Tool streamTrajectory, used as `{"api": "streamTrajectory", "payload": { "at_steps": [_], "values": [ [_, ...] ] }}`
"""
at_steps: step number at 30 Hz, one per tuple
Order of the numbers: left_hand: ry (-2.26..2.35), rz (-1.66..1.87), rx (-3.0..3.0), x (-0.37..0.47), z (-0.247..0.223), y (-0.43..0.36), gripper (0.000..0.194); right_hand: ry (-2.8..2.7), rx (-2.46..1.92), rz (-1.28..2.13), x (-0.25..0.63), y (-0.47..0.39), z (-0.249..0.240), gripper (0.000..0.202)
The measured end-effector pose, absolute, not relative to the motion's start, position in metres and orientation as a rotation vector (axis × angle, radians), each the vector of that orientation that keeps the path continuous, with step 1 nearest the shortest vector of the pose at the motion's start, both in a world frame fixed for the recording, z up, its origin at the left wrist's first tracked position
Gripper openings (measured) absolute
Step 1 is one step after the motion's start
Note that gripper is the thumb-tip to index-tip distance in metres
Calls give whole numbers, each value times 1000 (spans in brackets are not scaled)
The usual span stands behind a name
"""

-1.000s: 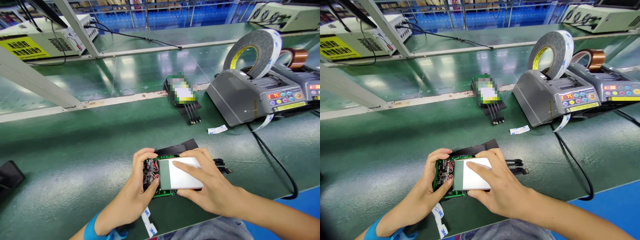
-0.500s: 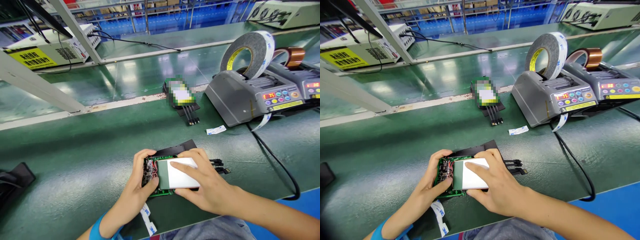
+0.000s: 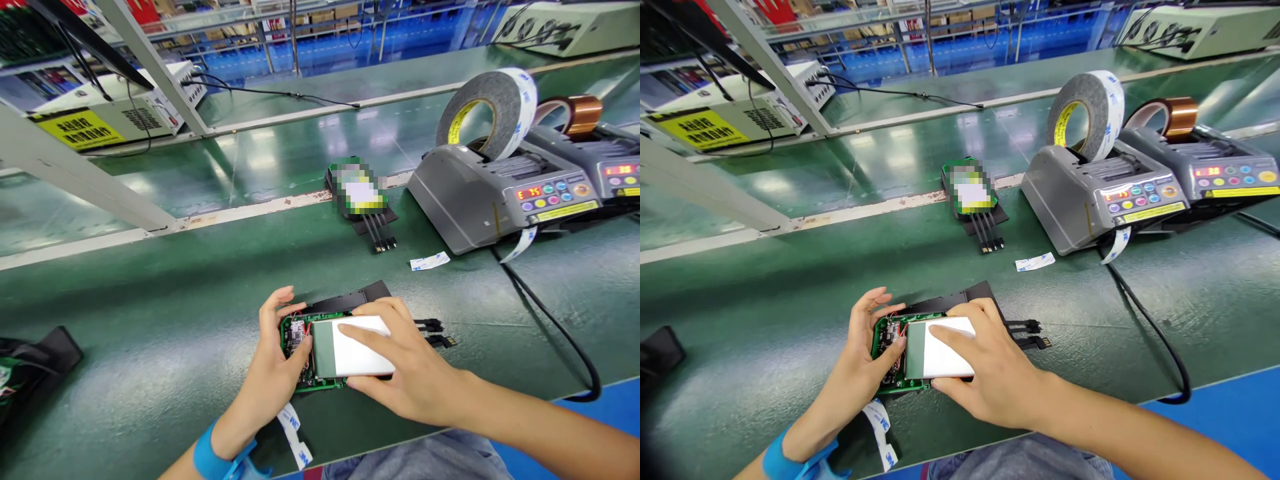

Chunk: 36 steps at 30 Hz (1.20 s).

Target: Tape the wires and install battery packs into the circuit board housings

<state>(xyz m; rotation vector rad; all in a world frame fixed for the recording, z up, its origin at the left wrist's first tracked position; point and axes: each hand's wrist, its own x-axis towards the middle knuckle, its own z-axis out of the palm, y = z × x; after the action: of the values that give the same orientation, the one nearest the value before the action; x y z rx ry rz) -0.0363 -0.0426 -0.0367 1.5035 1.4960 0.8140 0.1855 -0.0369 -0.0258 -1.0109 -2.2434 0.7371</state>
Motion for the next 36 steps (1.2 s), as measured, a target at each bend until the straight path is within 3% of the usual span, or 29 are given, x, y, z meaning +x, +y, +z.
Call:
{"api": "streamTrajectory", "payload": {
  "at_steps": [10,17,25,36],
  "values": [
    [1540,828,1494,-29,-34,-45,48,-2238,-1053,729,182,-42,-23,48],
    [1344,601,1577,-49,-26,-47,70,-2233,-1044,750,181,-39,-23,45],
    [1328,472,1728,-50,-20,-41,77,-2232,-1051,757,183,-40,-25,47],
    [1407,655,1676,-35,-23,-47,68,-2227,-1030,711,180,-39,-24,48]
  ]
}}
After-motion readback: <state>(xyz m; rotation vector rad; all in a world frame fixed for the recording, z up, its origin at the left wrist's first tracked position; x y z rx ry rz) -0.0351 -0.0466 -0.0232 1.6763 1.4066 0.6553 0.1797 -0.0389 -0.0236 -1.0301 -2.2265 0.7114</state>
